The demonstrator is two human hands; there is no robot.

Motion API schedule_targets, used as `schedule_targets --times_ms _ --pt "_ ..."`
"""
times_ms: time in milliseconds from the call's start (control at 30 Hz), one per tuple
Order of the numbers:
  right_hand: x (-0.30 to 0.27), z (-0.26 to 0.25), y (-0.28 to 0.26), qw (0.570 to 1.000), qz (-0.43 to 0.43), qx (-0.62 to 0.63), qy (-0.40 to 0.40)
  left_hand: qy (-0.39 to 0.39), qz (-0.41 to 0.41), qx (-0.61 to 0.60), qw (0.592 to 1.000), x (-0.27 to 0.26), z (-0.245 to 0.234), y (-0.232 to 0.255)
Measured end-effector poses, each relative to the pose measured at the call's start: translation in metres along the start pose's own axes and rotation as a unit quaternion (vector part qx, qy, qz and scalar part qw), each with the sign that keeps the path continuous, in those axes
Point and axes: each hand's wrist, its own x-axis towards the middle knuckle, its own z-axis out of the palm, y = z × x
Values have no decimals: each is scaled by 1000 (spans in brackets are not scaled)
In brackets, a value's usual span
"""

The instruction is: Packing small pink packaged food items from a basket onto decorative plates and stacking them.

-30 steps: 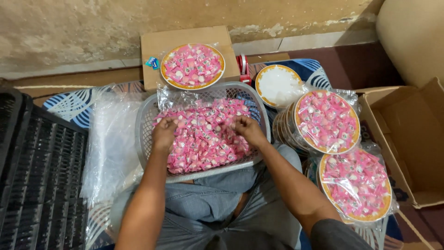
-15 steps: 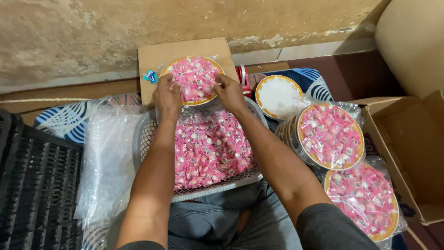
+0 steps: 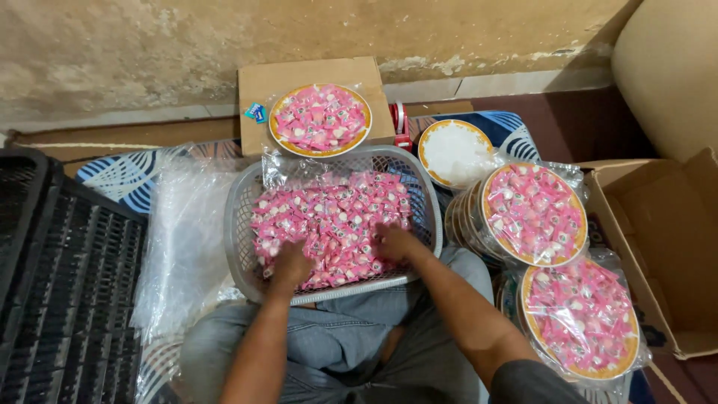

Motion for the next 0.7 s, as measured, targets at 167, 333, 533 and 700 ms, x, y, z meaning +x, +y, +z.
schedule_targets --times_ms 167,333,533,700 --pt "16 41 -5 993 -67 -99 -22 -136 12 -5 991 -41 -41 47" --pt "2 47 -13 999 37 -33 -11 -109 34 12 993 -35 -16 26" --pt "21 62 7 999 26 -16 -37 -49 -22 -71 996 -51 -44 40" --pt "-3 45 1 999 8 50 6 1 -96 -179 979 -49 -46 33"
